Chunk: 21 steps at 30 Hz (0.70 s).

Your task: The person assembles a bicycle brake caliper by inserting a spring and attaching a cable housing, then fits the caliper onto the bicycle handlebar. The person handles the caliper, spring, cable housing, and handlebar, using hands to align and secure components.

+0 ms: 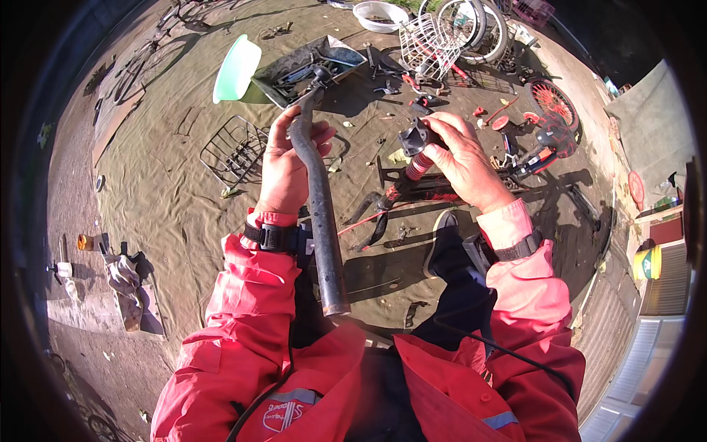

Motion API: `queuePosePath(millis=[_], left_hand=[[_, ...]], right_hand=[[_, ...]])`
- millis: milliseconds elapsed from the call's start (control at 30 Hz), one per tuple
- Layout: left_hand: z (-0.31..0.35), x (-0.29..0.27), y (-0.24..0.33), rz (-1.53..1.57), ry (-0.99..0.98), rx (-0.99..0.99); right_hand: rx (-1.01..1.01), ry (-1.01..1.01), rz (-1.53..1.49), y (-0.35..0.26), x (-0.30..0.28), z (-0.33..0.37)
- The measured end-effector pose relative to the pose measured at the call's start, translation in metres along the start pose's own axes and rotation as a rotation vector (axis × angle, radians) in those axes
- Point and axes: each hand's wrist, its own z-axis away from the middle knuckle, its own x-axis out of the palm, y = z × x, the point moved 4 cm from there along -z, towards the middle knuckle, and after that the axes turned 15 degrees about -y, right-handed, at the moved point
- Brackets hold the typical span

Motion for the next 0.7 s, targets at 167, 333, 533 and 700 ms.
queuePosePath(millis=[167, 333, 533, 700], left_hand=[[-0.001, 0.011, 0.002, 0.182, -0.104, -0.061], [-0.004, 0.013, -0.006, 0.035, -0.007, -0.105], [-0.006, 0.013, -0.012, 0.037, -0.036, -0.101], [-0.008, 0.024, -0.008, 0.196, -0.188, -0.09]], right_hand=[[0.008, -0.025, 0.015, -0.002, -0.001, 0.001], [0.011, -0.021, 0.018, -0.004, -0.001, 0.002], [0.007, -0.037, -0.002, -0.005, -0.003, 0.003], [0.018, -0.039, -0.025, -0.005, -0.002, 0.004]])
